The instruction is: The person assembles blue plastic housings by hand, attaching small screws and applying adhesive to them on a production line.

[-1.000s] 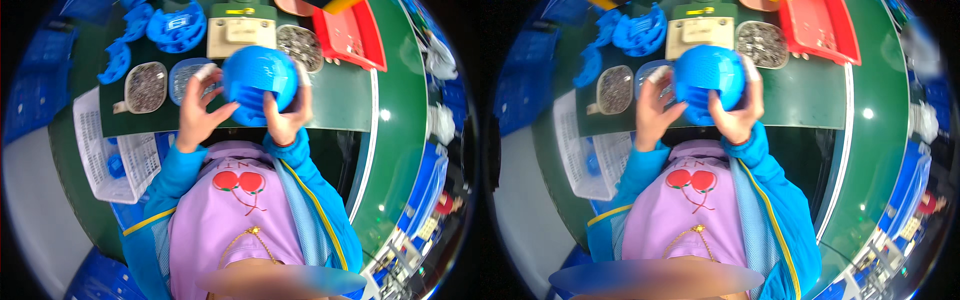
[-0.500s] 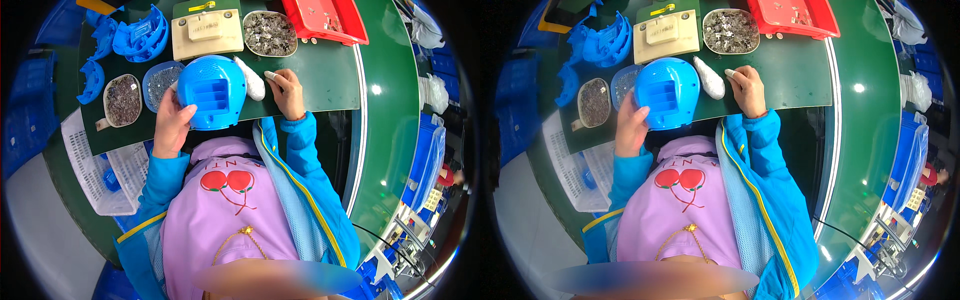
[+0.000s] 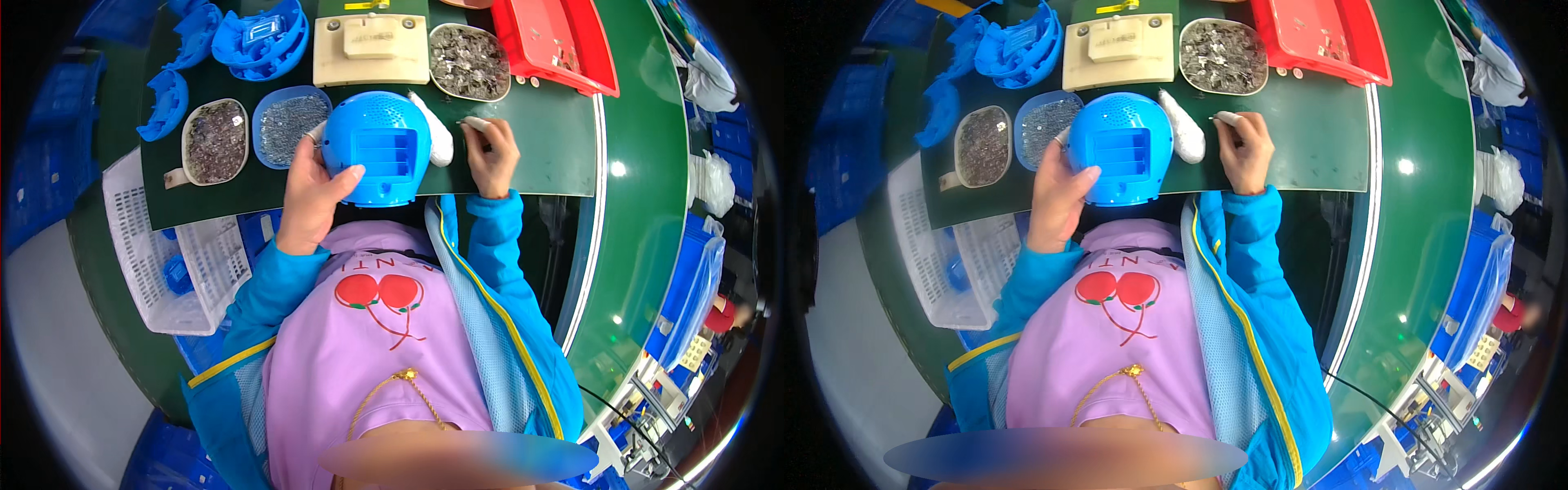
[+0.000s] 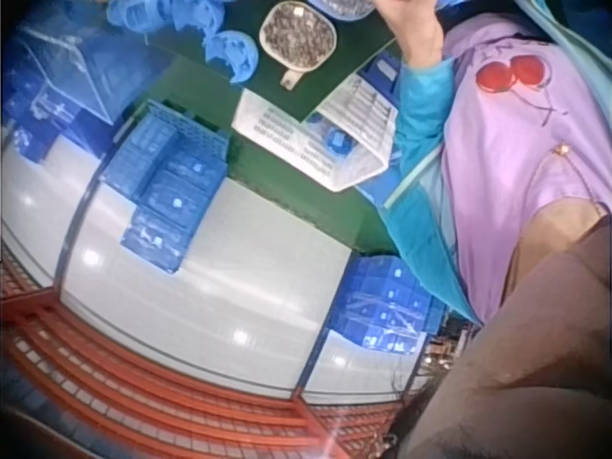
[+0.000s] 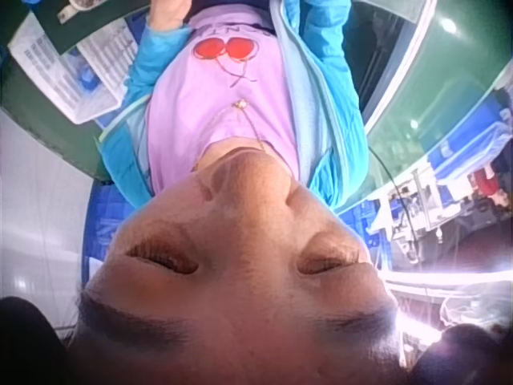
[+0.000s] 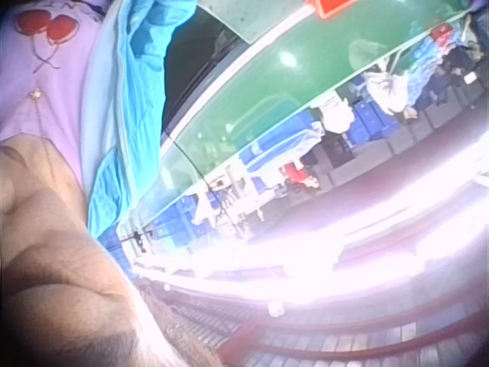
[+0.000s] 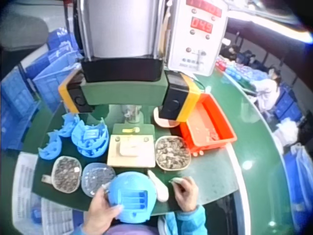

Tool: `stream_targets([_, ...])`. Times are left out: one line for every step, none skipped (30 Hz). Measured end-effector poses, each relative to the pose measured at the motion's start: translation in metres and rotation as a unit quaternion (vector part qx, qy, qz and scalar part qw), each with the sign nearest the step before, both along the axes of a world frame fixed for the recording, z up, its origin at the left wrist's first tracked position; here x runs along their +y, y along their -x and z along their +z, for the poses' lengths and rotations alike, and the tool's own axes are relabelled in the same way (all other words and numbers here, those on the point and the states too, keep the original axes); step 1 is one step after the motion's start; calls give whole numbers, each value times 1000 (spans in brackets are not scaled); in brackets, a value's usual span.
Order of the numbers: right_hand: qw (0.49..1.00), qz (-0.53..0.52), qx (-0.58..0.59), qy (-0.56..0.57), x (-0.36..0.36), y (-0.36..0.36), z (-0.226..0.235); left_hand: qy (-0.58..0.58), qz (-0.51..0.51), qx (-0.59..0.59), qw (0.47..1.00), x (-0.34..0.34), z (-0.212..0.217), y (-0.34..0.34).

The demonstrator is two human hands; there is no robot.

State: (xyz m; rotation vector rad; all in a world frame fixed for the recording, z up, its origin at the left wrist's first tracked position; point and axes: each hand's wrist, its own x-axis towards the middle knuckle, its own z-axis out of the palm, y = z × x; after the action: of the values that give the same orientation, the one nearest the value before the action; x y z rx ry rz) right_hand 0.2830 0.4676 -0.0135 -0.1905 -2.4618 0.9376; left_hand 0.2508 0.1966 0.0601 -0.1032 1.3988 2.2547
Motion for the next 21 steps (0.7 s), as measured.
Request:
stream_targets([995,-27,46,87,-9,1,11,8,15,28,999,3,0,0])
stream_targets([979,-53,89,173,-18,0,25,17,30,55,998,7,-1,0])
stream_targets([980,-31,98,173,-35,-6,45,16,36,99,994,9,-8,-1])
stream_targets([980,-15,104,169,-49,-12,69,26,40,107,993,11,-7,-2])
stream_targets([987,59,143,50,-56,-13,83,36,53,123,990,14,-5,-4])
stream_targets([983,82,155,52,-70,-13,91,44,65,138,987,17,-3,-6])
stream_targets([984,90,153,27,-75,-11,93,42,66,137,988,19,-3,-7])
stream_targets([984,98,152,1,-78,-10,94,48,69,159,984,20,-3,-8])
stream_targets([985,82,150,-28,-82,-7,94,56,73,180,979,20,-4,-8])
stream_targets([985,83,149,-30,-83,-6,94,54,75,179,980,21,-3,-8])
stream_targets([985,70,143,-60,-84,-5,93,58,78,192,977,22,-1,-9])
stream_targets([985,56,136,-90,-84,-5,94,60,79,204,974,23,1,-10])
stream_targets([985,55,126,-109,-84,-5,94,58,79,202,974,23,3,-12])
stream_targets([985,55,124,-111,-83,-5,95,75,78,219,970,23,4,-14])
stream_targets([984,63,118,-117,-82,-5,95,94,77,237,964,22,4,-16])
stream_targets([983,71,113,-124,-82,-5,95,93,78,237,964,22,4,-17])
stream_targets([983,72,112,-124,-82,-5,95,103,74,248,960,22,4,-18])
stream_targets([986,68,94,-121,-82,-5,96,113,70,260,956,23,3,-19])
stream_targets([988,65,76,-118,-81,-5,96,112,70,259,957,23,2,-18])
stream_targets([988,65,75,-120,-81,-7,95,108,75,249,959,23,-1,-16])
stream_targets([989,61,53,-125,-80,-9,94,105,80,239,962,23,-2,-15])
